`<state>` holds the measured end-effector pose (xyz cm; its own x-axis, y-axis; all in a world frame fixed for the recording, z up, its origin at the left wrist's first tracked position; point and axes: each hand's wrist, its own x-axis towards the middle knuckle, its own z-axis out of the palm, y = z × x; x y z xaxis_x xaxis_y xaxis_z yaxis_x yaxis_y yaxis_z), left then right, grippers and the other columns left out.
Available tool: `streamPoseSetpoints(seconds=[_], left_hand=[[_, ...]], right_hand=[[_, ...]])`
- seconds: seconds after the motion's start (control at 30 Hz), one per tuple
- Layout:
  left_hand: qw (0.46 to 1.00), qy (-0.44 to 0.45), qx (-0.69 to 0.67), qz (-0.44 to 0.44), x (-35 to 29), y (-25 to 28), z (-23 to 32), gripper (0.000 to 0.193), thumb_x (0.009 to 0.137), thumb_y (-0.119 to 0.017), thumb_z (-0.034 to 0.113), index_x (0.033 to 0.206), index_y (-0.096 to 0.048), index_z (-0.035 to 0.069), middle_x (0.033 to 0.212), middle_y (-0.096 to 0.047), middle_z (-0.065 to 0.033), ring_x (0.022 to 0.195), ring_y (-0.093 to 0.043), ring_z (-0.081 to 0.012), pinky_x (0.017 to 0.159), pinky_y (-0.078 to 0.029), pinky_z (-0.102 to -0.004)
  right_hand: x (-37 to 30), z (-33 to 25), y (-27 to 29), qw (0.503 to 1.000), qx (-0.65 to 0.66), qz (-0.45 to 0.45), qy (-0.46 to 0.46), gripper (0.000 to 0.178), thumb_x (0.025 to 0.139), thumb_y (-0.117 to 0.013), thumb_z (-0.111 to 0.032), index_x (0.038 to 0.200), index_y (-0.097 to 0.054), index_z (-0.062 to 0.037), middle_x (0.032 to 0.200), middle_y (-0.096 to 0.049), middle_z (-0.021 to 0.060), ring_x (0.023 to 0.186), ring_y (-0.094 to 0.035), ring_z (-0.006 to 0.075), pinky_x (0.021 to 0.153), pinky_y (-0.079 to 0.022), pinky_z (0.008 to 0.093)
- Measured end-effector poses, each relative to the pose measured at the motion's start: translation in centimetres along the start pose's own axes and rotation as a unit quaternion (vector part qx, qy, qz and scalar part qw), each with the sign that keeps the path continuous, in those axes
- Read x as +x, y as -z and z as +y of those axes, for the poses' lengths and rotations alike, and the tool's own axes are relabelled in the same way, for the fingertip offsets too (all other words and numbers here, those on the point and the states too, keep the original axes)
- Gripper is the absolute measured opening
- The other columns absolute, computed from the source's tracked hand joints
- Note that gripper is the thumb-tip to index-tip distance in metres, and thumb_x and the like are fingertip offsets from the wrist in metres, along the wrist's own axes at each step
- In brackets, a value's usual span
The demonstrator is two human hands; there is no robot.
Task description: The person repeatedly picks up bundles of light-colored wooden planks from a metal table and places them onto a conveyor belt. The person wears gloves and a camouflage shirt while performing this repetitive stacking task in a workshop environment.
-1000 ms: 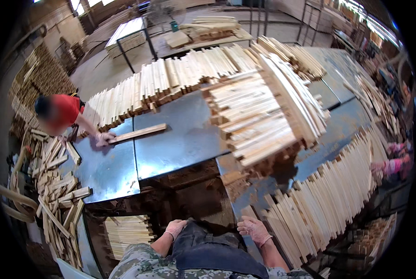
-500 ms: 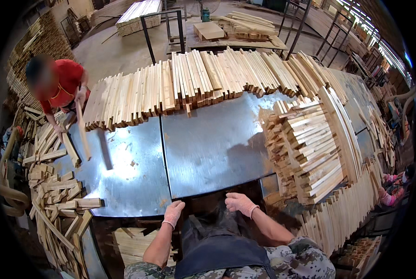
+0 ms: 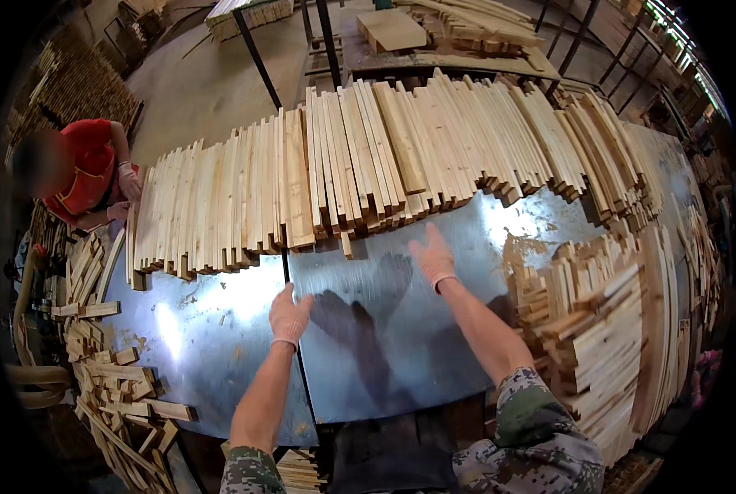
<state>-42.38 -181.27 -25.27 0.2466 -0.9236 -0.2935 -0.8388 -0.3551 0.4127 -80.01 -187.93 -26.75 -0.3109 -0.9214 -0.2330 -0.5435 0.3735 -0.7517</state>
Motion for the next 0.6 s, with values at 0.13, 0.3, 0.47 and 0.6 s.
streamPoseSetpoints(seconds=[0.13,0.3,0.47,0.6], left_hand=[[0.993,-0.034,0.082,0.077,8.0,-0.4,4.8,0.102,0.081,-0.085,0.05,0.161,-0.04,0.005,0.149,-0.057,-0.025,0.138,-0.054,-0.0412,0.116,-0.045,-0.0472],[0.968,-0.135,0.166,0.134,14.6,-2.3,8.7,0.083,0.077,-0.084,0.049,0.14,-0.056,0.002,0.125,-0.066,-0.0201,0.119,-0.063,-0.0388,0.1,-0.052,-0.0486],[0.989,-0.039,-0.143,-0.005,18.8,-3.2,4.0,0.024,0.083,-0.074,0.024,0.09,-0.072,0.002,0.09,-0.065,-0.0117,0.08,-0.062,-0.0303,0.074,-0.049,-0.0438],[0.692,0.069,-0.667,-0.268,15.0,0.5,-0.1,0.014,0.095,-0.07,0.015,0.102,-0.068,0.004,0.089,-0.064,-0.0028,0.074,-0.058,-0.0159,0.064,-0.048,-0.03]], right_hand=[[4.6,-0.4,-0.5,0.996,0.053,0.068,-0.007,0.075,0.095,-0.072,-0.031,0.156,-0.046,0.005,0.157,-0.053,0.0262,0.147,-0.049,0.0387,0.123,-0.038,0.0425],[1.8,4.0,-3.8,0.972,0.205,0.11,-0.02,0.075,0.095,-0.074,-0.028,0.154,-0.047,0.0086,0.158,-0.053,0.0253,0.149,-0.049,0.035,0.125,-0.036,0.042],[-4.8,3.1,-5.4,0.991,0.121,0.033,-0.041,0.069,0.101,-0.065,-0.039,0.152,-0.051,0.0045,0.155,-0.055,0.0258,0.142,-0.053,0.042,0.121,-0.04,0.0453],[-8.2,-1.5,-3.8,0.942,0.323,-0.07,-0.054,0.072,0.1,-0.066,-0.038,0.155,-0.047,0.0041,0.15,-0.058,0.0282,0.139,-0.056,0.0427,0.119,-0.043,0.0445]])
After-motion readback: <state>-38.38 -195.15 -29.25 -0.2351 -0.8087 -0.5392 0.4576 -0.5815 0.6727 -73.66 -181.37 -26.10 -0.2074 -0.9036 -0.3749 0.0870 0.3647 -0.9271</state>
